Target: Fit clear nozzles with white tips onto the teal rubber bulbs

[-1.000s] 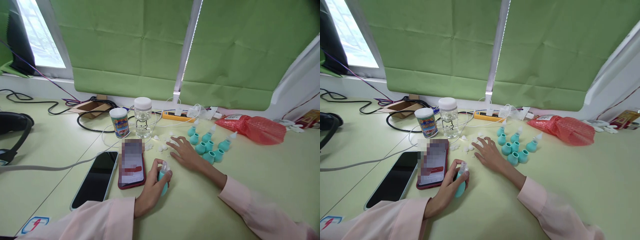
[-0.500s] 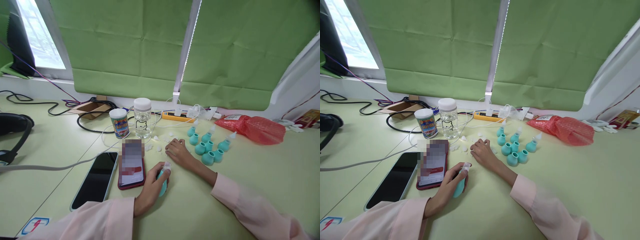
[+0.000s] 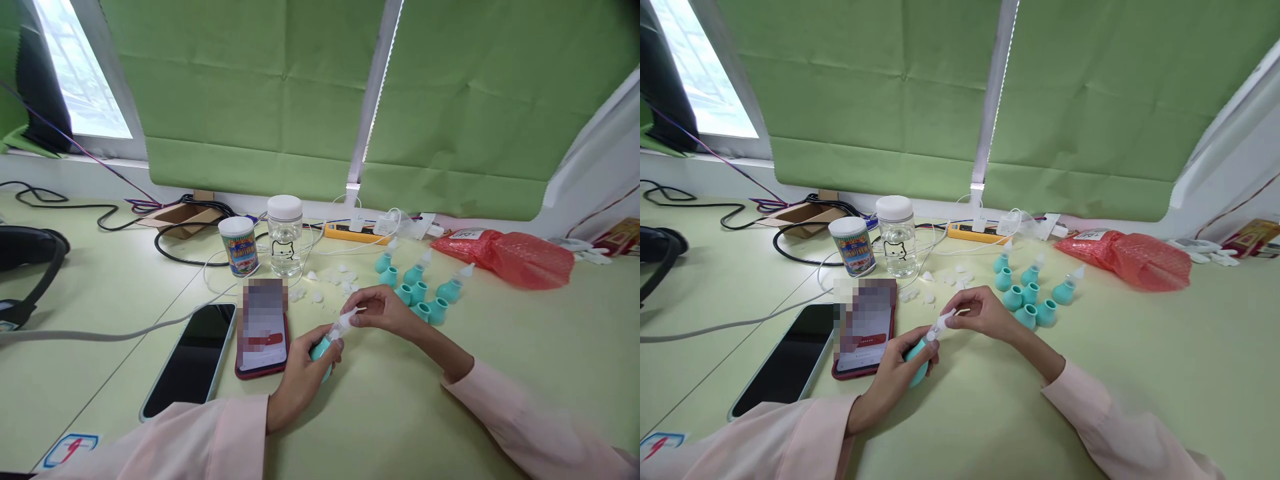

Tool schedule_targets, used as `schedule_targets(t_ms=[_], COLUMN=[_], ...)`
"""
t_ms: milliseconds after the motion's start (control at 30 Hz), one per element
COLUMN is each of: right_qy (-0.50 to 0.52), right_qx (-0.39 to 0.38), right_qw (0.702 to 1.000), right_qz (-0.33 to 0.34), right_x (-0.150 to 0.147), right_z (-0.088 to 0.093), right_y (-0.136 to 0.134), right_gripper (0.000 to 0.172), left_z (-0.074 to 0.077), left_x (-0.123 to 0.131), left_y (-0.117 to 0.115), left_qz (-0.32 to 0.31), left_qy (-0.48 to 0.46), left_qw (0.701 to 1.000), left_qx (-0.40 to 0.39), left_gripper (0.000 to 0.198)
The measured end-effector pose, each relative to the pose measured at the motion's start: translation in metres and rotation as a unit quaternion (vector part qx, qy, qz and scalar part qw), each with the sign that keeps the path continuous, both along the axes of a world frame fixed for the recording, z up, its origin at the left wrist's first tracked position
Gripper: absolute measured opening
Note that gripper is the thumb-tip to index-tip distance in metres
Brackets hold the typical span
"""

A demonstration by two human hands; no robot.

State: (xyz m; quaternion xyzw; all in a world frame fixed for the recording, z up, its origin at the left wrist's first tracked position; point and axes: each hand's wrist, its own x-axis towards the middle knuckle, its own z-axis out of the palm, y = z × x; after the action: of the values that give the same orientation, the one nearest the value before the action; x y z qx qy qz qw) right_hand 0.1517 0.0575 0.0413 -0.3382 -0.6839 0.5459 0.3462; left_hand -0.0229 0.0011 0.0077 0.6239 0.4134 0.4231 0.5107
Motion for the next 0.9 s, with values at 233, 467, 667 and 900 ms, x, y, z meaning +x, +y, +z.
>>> schedule_targets(t_ms=[233, 467, 667, 900], right_qy=[-0.057, -0.11, -0.132, -0.163], right_qx=[-0.019, -0.044, -0.042, -0.047], right_qw=[0.998, 0.993, 0.986, 0.977], right_qz=[0.011, -0.004, 0.095, 0.129], right_x=[0.004, 0.006, 0.012, 0.012], right_z=[0.002, -0.003, 0.006, 0.018], right_y=[0.004, 0.007, 0.008, 0.002], right_gripper=[0.021, 0.025, 0.023, 0.025], left_z=[-0.001, -0.003, -0.001, 0.001], left_x=[0.001, 0.0, 0.001, 0.0], left_y=[-0.001, -0.001, -0.004, -0.006], left_qz=[-0.007, -0.025, -0.053, -0.078], left_qy=[0.03, 0.053, 0.065, 0.084], left_qw=[0.999, 0.998, 0.996, 0.993], left_qx=[0.011, 0.025, 0.018, 0.017], left_gripper=[0.029, 0.03, 0.025, 0.024])
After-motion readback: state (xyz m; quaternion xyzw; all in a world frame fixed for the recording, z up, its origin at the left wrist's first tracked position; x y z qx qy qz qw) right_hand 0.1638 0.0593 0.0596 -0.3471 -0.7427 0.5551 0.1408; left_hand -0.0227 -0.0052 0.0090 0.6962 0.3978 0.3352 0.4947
